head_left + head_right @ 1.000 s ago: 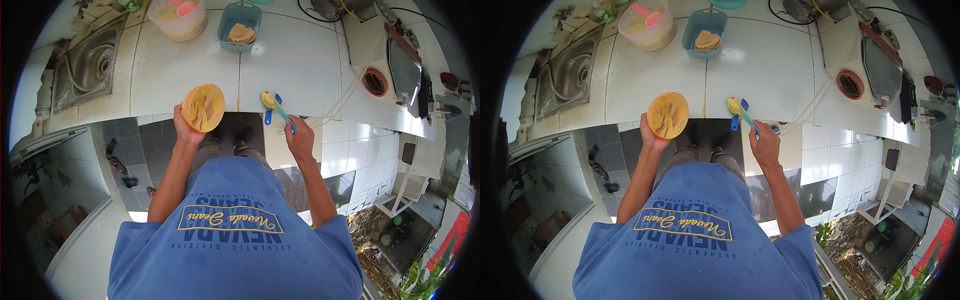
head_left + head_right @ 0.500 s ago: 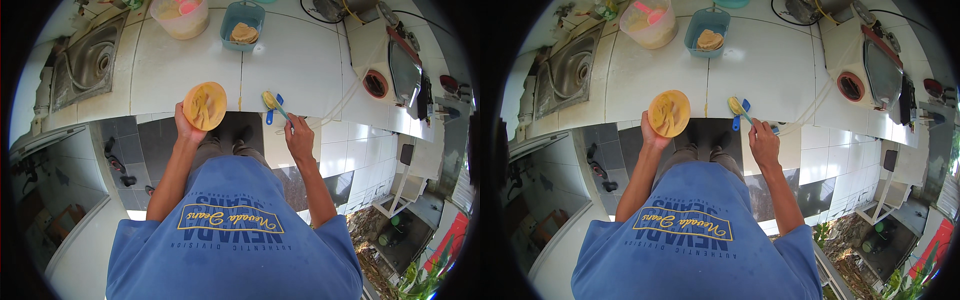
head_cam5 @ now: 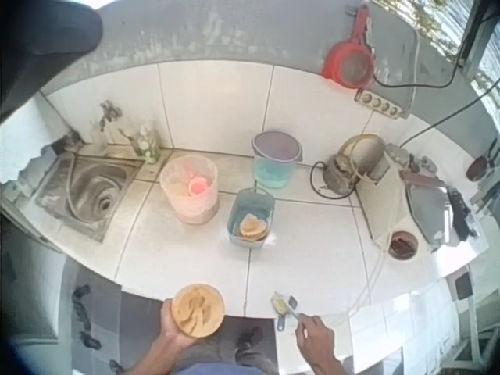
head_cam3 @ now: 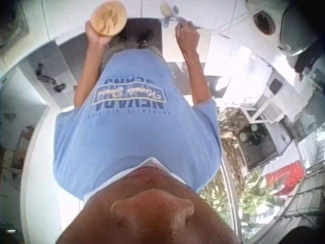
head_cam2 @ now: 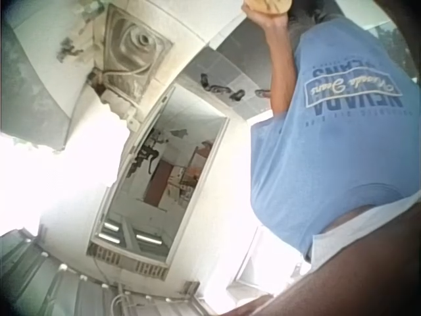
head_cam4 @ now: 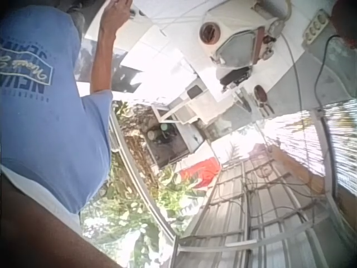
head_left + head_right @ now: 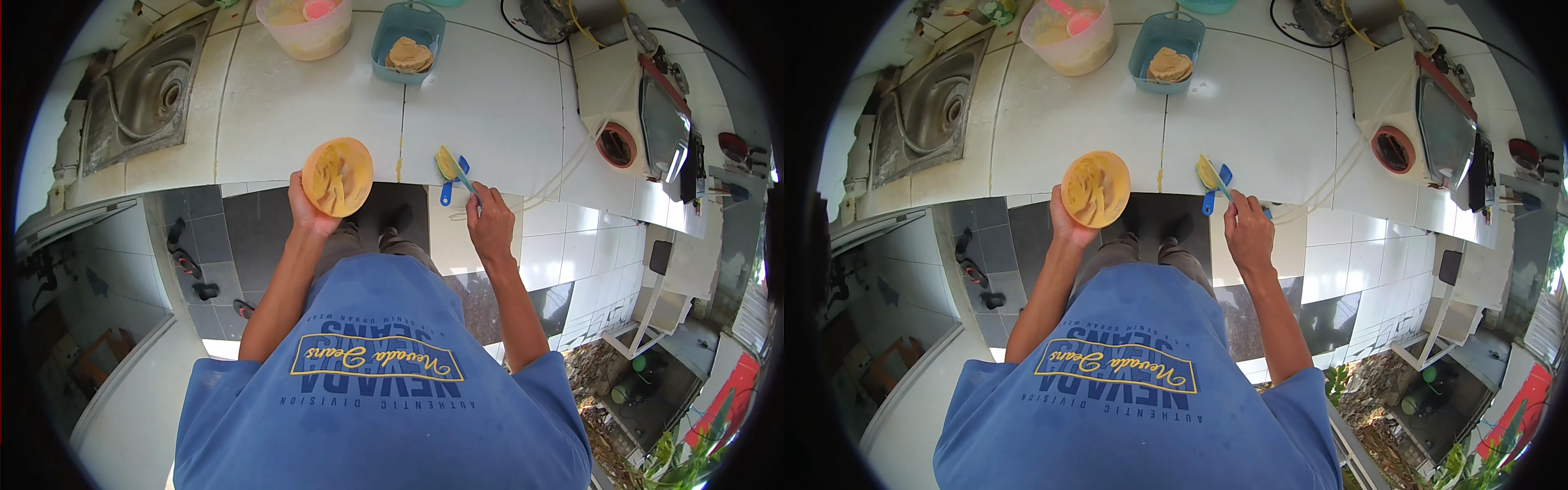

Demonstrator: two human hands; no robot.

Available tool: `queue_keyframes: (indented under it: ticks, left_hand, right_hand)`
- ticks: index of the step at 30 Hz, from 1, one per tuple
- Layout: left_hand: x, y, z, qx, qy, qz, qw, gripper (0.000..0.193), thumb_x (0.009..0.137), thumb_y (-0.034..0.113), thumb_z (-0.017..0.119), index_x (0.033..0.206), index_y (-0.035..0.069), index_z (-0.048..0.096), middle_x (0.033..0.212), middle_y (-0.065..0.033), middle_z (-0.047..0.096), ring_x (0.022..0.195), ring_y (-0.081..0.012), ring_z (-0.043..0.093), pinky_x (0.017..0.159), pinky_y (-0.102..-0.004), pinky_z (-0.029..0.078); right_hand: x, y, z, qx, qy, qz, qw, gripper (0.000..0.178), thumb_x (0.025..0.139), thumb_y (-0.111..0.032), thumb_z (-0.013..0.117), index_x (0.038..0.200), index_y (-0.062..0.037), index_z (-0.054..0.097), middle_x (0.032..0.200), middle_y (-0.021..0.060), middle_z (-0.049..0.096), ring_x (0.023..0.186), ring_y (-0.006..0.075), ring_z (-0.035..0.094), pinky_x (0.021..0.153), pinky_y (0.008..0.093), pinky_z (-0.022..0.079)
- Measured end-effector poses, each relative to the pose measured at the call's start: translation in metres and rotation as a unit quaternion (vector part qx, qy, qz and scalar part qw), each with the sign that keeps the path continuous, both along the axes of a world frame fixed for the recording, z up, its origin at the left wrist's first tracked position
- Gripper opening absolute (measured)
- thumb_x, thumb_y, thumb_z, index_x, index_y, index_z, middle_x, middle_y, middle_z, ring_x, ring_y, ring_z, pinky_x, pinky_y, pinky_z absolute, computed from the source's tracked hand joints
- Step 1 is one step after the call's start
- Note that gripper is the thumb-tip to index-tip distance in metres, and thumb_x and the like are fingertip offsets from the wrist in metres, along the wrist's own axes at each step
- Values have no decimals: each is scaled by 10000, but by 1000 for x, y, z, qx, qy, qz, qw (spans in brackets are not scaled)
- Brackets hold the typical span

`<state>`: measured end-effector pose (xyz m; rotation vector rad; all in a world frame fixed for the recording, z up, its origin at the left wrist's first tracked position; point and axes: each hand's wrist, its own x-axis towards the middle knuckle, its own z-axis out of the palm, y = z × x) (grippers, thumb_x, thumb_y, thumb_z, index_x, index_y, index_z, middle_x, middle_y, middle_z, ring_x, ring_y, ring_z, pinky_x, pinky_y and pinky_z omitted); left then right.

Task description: Mixing dental alginate powder with water in a rubber bowl to prepare for a dental impression.

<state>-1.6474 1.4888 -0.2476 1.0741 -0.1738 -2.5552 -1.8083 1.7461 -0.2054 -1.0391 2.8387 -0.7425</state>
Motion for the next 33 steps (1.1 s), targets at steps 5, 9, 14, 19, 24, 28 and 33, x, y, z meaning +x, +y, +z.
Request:
queue_keyframes:
  ticks: [5,9,14,19,24,28,33]
  left_hand:
    - [1,6,0,57,42,7,997,485,943,369,376,1292,73,536,1272,-130,580,1174,-316,561,1003,-506,464]
    - [-21,28,22,105,52,-1,993,492,952,402,414,1309,81,522,1290,-127,567,1196,-322,544,1018,-509,452]
    - [-51,42,47,108,46,-3,993,497,951,364,357,1341,81,484,1344,-131,515,1239,-328,502,1042,-524,419]
    - [-55,24,35,72,65,1,995,505,931,308,298,1340,71,475,1344,-131,500,1244,-327,491,1043,-525,418]
    - [-52,21,39,48,46,4,998,492,933,306,317,1330,68,483,1330,-134,509,1240,-325,497,1044,-517,426]
    - [-43,24,36,57,34,11,998,491,938,317,313,1323,67,488,1324,-132,513,1235,-324,501,1046,-513,425]
    - [-28,26,25,72,30,16,997,475,954,354,371,1317,78,503,1319,-130,532,1227,-329,514,1037,-512,431]
  right_hand:
    - [9,1,21,-79,-111,-93,986,170,890,-91,616,1040,-23,661,782,115,646,605,227,616,561,336,497]
    - [46,-16,43,-205,-225,-18,952,211,934,-82,592,1126,-46,672,797,78,664,620,152,584,576,294,467]
    - [66,-31,33,-136,-17,103,985,393,802,-15,660,1179,-126,680,805,69,613,686,208,596,577,335,481]
    - [37,29,23,-159,-44,-19,986,365,814,-8,624,1169,-78,669,820,100,608,659,224,598,583,329,480]
    - [-1,48,23,-66,-65,-47,995,259,843,-7,610,1089,-55,673,833,92,611,604,210,606,542,317,486]
    - [-11,49,13,-50,-51,-17,997,248,841,-17,619,1069,-90,684,822,73,609,561,201,604,525,338,497]
    - [-14,50,7,-25,-36,10,999,254,832,-28,628,1064,-109,692,821,69,607,575,216,606,533,347,500]
